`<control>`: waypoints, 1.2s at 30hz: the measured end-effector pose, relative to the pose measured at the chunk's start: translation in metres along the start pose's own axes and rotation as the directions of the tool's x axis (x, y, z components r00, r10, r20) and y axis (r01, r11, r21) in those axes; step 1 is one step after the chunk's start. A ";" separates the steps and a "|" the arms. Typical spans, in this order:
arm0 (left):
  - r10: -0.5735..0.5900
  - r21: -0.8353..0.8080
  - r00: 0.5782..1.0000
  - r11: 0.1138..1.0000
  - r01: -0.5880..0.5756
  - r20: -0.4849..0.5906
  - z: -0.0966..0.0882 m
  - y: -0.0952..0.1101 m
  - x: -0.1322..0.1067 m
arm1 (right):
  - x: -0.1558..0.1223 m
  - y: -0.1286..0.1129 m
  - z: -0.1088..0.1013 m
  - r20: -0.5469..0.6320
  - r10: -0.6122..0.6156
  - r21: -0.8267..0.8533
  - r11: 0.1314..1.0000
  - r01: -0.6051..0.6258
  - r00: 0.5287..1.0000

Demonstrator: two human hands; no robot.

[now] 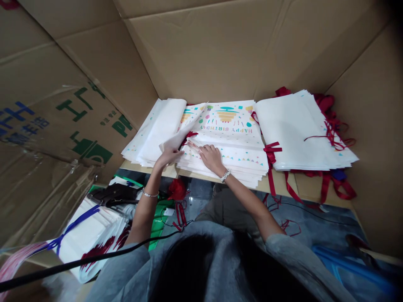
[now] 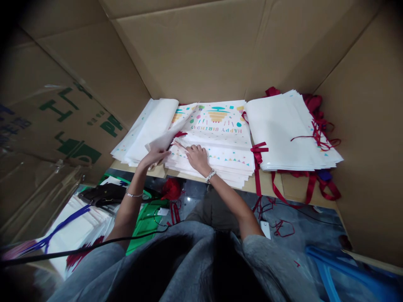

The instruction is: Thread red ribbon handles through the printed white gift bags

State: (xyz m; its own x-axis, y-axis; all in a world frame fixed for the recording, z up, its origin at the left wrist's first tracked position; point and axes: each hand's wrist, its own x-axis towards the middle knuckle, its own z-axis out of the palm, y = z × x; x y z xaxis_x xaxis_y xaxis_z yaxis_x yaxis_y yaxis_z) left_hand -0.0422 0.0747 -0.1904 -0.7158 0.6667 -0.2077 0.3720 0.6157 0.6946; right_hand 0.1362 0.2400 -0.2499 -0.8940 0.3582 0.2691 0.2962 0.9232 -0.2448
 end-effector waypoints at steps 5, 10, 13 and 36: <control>-0.015 -0.087 1.000 0.996 0.017 0.015 0.002 0.011 0.000 | -0.001 -0.001 0.000 0.009 0.004 -0.004 1.000 -0.004 1.000; -0.016 -0.195 1.000 0.981 0.020 0.022 0.006 0.024 0.001 | -0.002 -0.003 -0.003 -0.005 -0.008 -0.013 1.000 0.008 1.000; 0.009 -0.336 1.000 0.942 -0.010 -0.004 0.013 0.025 0.002 | -0.005 -0.006 -0.005 -0.016 -0.035 -0.022 0.999 0.034 0.999; -0.035 -0.061 0.999 0.998 0.034 -0.010 0.016 -0.014 0.008 | 0.000 0.000 -0.004 0.005 -0.004 0.006 1.000 0.004 1.000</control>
State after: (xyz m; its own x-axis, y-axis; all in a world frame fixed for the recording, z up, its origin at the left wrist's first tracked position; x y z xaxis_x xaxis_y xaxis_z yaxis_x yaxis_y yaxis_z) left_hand -0.0435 0.0781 -0.2128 -0.7342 0.6407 -0.2245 0.3110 0.6113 0.7277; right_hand 0.1376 0.2407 -0.2458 -0.8967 0.3542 0.2655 0.2910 0.9236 -0.2494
